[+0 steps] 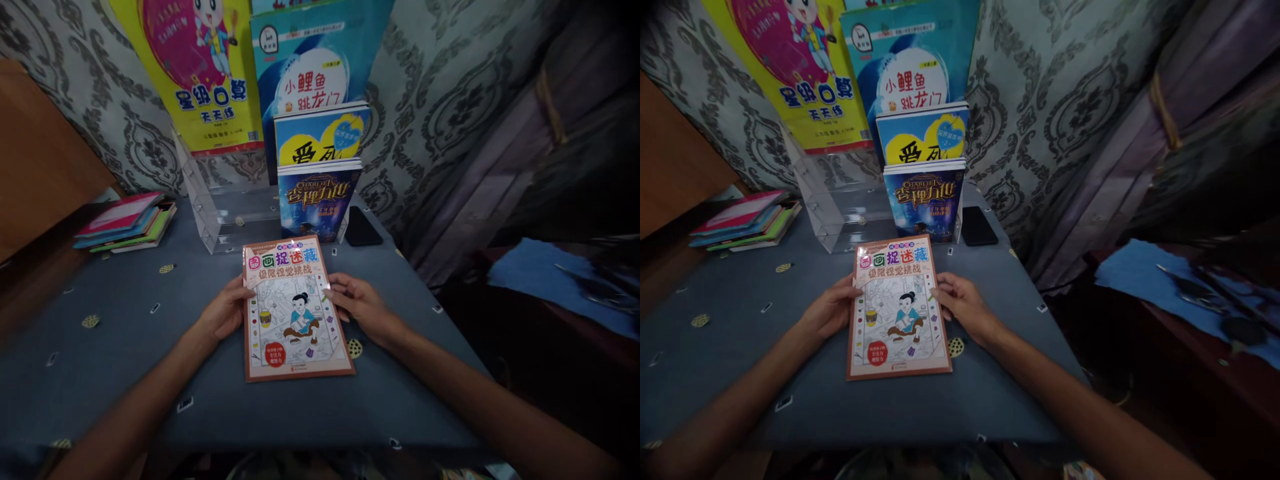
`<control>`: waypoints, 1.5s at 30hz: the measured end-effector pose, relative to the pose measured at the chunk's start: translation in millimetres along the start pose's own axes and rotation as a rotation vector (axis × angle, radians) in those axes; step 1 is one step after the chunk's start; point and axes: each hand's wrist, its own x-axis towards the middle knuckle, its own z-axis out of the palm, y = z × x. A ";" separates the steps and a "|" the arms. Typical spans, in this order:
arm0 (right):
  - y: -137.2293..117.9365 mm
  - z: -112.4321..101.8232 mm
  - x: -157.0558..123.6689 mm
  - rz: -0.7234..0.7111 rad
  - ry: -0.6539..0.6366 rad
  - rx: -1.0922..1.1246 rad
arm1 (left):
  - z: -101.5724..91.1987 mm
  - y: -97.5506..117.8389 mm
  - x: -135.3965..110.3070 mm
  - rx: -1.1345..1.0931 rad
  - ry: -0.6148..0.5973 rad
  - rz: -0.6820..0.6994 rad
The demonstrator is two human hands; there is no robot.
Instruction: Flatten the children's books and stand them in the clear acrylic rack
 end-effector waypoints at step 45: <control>-3.8 -10.1 2.4 0.034 -0.110 -0.045 | -3.9 0.0 -1.3 0.030 0.006 -0.023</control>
